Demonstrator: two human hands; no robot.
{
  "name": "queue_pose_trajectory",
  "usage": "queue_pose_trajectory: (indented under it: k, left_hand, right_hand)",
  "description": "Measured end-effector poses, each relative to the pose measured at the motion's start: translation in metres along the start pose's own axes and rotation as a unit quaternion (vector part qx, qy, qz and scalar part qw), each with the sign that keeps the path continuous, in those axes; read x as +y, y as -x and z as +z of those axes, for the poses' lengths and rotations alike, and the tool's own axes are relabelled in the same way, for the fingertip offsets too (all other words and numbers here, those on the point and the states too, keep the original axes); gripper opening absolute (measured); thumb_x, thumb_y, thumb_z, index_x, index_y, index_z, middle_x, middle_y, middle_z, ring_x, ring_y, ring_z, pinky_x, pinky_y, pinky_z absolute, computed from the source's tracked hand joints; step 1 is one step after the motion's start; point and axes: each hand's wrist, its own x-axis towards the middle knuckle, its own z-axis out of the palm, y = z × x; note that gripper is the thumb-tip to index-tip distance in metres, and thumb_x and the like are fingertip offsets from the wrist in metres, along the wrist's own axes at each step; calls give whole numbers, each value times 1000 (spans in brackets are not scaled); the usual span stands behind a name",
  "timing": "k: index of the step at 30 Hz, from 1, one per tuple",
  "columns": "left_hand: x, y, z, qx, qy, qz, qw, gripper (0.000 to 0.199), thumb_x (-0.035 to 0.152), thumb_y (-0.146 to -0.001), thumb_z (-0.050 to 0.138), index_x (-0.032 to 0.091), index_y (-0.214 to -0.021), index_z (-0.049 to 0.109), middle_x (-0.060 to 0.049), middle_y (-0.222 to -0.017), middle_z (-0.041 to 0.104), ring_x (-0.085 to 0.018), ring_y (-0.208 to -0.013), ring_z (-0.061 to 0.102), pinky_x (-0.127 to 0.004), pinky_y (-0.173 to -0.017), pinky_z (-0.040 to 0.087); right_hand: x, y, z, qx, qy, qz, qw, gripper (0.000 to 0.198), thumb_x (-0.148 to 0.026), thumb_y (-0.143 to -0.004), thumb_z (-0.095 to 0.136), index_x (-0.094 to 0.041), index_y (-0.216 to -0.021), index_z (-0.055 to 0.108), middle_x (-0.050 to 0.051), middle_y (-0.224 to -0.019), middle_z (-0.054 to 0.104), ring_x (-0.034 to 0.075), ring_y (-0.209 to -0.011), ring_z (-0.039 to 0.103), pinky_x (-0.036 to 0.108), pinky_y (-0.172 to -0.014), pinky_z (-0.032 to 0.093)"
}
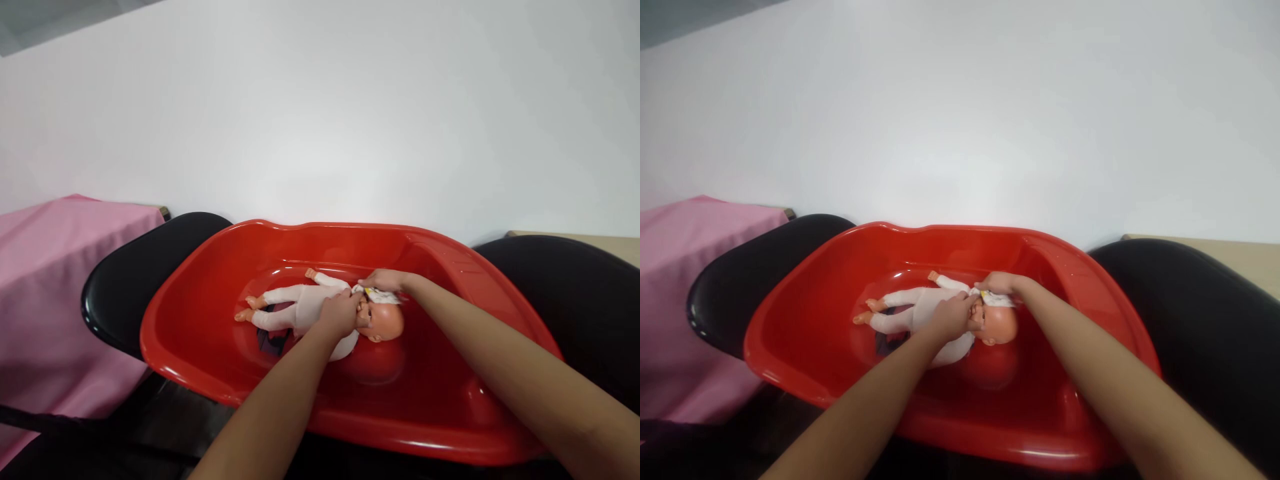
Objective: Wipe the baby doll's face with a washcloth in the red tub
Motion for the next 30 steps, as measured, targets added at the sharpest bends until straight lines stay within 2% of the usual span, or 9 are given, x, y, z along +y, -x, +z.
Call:
queue_pose_trajectory:
  k: [4, 6, 11, 14, 16, 22, 26, 28, 30]
  left_hand:
    - [4, 5, -4, 23, 5, 7, 1000, 40, 44, -93, 68, 25, -128, 61, -11, -141, 61, -32, -116, 65, -41, -92, 50]
    - [4, 6, -3, 22, -3, 11, 1000, 41, 43, -93, 68, 26, -130, 61, -10, -139, 61, -32, -116, 65, -40, -92, 50]
    - [-2, -1, 3, 14, -19, 20, 1000, 56, 48, -94, 64, 28, -146, 53, -11, -134, 62, -32, -113, 66, -40, -91, 50]
    - [-7, -6, 8, 18, -19, 28, 999, 61, 52, -93, 65, 31, -149, 50, -9, -131, 63, -32, -110, 67, -39, -88, 50]
    - [-10, -10, 11, 16, -22, 35, 999, 63, 53, -91, 68, 32, -147, 51, -8, -130, 63, -31, -109, 67, -38, -86, 50]
    - [-9, -8, 11, 27, -20, 22, 999, 49, 49, -91, 67, 25, -133, 60, -8, -132, 64, -29, -105, 67, -38, -86, 49]
    - [-6, -2, 7, 12, 4, 15, 1000, 57, 46, -90, 69, 27, -142, 56, -10, -134, 64, -31, -105, 67, -37, -87, 48]
    - [-5, -1, 6, 11, 18, 15, 1000, 56, 45, -90, 68, 31, -143, 55, -9, -132, 65, -30, -103, 67, -36, -85, 48]
    - [-5, -1, 7, 21, 12, 14, 1000, 50, 43, -92, 65, 31, -140, 56, -8, -129, 66, -29, -101, 68, -35, -83, 48]
  right_hand:
    - [-9, 20, 1, -27, 7, -63, 998, 58, -71, -93, 52, -18, -89, 76, 8, -84, 72, 19, -68, 58, 29, -60, 45]
    - [-6, 27, 5, -16, 38, -77, 996, 63, -74, -94, 48, -17, -86, 75, 7, -81, 70, 19, -69, 57, 29, -62, 44]
    - [2, 25, 13, -3, 21, 59, 998, 53, -67, -92, 58, -18, -85, 74, 7, -70, 67, 20, -60, 57, 31, -58, 45]
    - [3, 22, 11, -14, -17, 86, 996, 44, -60, -93, 62, -18, -91, 76, 8, -68, 68, 21, -58, 59, 32, -55, 46]
    - [4, 23, 5, -12, -29, 59, 998, 43, -58, -93, 62, -17, -93, 77, 9, -73, 71, 21, -63, 61, 31, -57, 47]
    - [7, 46, -9, -36, -35, -77, 996, 47, -59, -94, 59, -16, -101, 77, 8, -96, 76, 21, -79, 65, 28, -69, 50]
    - [18, 60, -7, 5, -13, -57, 998, 47, -58, -97, 53, -16, -102, 72, 8, -92, 73, 20, -77, 64, 28, -68, 49]
    - [24, 62, -6, 37, 24, -38, 998, 44, -56, -90, 66, -16, -108, 67, 9, -104, 70, 22, -86, 65, 28, -72, 50]
    - [27, 61, -5, 22, 73, -36, 996, 60, -50, -72, 84, -18, -117, 62, 10, -119, 64, 25, -99, 63, 29, -78, 52]
